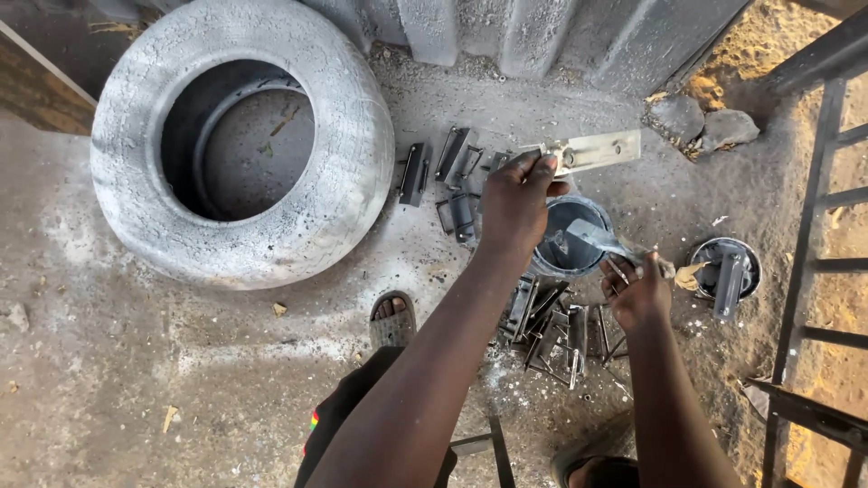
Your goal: A person is manually painting small metal brackets using a brush and grey paint in an outdoor workshop area.
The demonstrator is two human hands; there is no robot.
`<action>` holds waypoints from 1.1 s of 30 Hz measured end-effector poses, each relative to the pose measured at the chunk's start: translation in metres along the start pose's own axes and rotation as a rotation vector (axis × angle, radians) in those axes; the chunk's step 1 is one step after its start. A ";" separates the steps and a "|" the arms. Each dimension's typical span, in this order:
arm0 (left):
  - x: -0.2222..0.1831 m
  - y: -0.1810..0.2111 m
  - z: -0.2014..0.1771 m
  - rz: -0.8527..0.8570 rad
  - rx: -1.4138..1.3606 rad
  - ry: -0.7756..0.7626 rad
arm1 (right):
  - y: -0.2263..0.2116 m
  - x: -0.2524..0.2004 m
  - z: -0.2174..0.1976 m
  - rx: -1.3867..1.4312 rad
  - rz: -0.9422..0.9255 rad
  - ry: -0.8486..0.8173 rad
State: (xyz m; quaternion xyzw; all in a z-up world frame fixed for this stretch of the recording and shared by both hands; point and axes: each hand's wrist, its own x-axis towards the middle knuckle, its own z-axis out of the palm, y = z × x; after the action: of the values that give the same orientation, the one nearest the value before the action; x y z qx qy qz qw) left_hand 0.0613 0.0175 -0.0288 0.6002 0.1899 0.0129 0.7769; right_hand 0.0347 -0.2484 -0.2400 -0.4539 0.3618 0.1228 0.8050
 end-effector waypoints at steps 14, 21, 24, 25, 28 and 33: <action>0.026 -0.044 -0.028 -0.071 0.005 0.003 | -0.113 -0.155 0.075 0.071 -0.036 -0.242; 0.024 -0.053 -0.039 -0.136 0.102 -0.052 | -0.118 -0.174 0.101 0.113 -0.088 -0.297; 0.015 -0.042 -0.040 -0.163 0.078 -0.108 | -0.119 -0.182 0.121 0.115 -0.087 -0.328; 0.014 -0.041 -0.038 -0.165 0.080 -0.110 | -0.119 -0.182 0.124 0.117 -0.086 -0.325; 0.005 -0.030 -0.032 -0.172 0.089 -0.138 | -0.117 -0.176 0.131 0.085 -0.102 -0.356; 0.000 -0.017 -0.017 -0.181 0.137 -0.164 | -0.120 -0.170 0.122 -0.036 -0.219 -0.315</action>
State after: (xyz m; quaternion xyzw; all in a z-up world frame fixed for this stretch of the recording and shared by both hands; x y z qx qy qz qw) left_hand 0.0527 0.0289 -0.0483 0.6312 0.1796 -0.1195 0.7451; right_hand 0.0350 -0.1929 -0.0046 -0.4799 0.1774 0.1102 0.8521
